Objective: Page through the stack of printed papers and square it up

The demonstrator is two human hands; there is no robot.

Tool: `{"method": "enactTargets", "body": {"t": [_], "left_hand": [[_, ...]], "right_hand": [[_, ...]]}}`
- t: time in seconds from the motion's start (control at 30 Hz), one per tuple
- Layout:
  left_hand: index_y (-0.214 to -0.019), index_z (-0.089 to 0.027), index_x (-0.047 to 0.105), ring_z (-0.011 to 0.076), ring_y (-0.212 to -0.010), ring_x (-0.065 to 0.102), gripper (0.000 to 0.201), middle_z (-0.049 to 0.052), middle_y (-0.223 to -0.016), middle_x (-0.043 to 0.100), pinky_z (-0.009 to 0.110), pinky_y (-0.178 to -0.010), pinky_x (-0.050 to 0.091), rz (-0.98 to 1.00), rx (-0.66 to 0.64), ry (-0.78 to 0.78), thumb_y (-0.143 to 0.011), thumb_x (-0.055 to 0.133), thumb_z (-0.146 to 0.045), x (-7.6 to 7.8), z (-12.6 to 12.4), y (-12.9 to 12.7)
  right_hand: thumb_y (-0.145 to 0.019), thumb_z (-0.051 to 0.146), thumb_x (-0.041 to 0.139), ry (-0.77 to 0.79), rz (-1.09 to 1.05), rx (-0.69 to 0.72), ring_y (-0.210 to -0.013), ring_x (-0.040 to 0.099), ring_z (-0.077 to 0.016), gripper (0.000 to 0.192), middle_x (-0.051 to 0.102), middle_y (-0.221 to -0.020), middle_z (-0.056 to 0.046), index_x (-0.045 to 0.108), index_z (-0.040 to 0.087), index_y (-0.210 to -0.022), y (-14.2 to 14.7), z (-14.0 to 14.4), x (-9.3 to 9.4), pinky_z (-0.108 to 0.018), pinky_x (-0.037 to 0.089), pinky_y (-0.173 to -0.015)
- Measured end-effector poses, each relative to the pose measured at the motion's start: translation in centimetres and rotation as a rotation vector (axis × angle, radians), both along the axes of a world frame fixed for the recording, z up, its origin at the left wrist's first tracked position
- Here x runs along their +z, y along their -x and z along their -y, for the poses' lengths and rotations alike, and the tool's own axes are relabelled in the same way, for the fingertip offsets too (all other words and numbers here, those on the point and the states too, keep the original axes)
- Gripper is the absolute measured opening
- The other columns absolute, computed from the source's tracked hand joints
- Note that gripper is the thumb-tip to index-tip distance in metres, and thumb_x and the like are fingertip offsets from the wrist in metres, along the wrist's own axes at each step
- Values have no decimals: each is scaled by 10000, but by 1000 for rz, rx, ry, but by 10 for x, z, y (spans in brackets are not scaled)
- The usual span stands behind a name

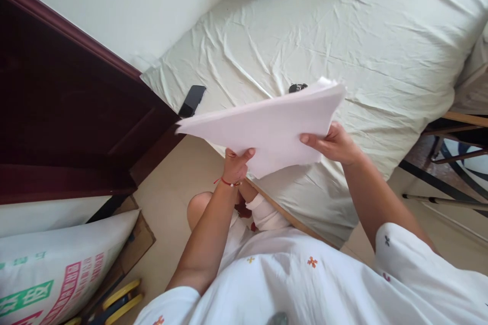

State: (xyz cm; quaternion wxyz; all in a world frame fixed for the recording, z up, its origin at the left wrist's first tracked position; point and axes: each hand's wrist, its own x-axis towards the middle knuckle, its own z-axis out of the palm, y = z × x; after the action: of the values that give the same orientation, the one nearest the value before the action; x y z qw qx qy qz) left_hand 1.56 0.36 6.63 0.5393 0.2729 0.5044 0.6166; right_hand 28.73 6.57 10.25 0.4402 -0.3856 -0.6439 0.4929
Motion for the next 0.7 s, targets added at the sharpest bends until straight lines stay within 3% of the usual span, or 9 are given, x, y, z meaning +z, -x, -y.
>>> {"method": "enactTargets", "body": {"t": [0.13, 0.23, 0.4, 0.57, 0.7], "left_hand": [[-884, -169, 841, 279, -981, 784, 450, 89, -952, 841, 439, -992, 633, -83, -89, -22, -628, 980, -512, -24, 5, -3], [-943, -178, 844, 281, -1037, 777, 454, 96, -994, 839, 437, -1056, 607, -127, -104, -64, -697, 938, -548, -32, 10, -3], [-1011, -193, 834, 300, -1093, 768, 499, 97, -1012, 836, 425, -1033, 605, -148, -121, -47, -736, 899, -604, -32, 13, -1], [-1043, -151, 822, 301, -1020, 778, 581, 110, -1019, 840, 419, -925, 619, -186, -189, 12, -763, 850, -659, -33, 18, -4], [-1027, -153, 821, 303, -1073, 768, 583, 125, -1085, 836, 426, -987, 586, -228, -136, 45, -797, 806, -688, -34, 24, -15]], "right_hand": [[-792, 649, 844, 134, 26, 15, -1076, 745, -315, 455, 798, -1093, -59, 822, 268, -1038, 1, 5, -12, -493, 625, -968], [-783, 655, 853, 158, 1, -1, -1128, 740, -329, 496, 796, -1138, -70, 817, 249, -1065, 3, 8, -16, -481, 620, -988], [-837, 659, 814, 329, -9, 11, -1042, 767, -318, 460, 808, -1049, -70, 813, 239, -1024, 8, 12, -16, -433, 657, -862], [-819, 661, 835, 585, -79, -92, -922, 795, -304, 451, 820, -975, -68, 809, 236, -967, 10, 22, -24, -388, 668, -753], [-788, 632, 871, 739, -106, -166, -901, 805, -315, 420, 829, -978, -76, 800, 244, -932, 6, 33, -34, -372, 666, -710]]}}
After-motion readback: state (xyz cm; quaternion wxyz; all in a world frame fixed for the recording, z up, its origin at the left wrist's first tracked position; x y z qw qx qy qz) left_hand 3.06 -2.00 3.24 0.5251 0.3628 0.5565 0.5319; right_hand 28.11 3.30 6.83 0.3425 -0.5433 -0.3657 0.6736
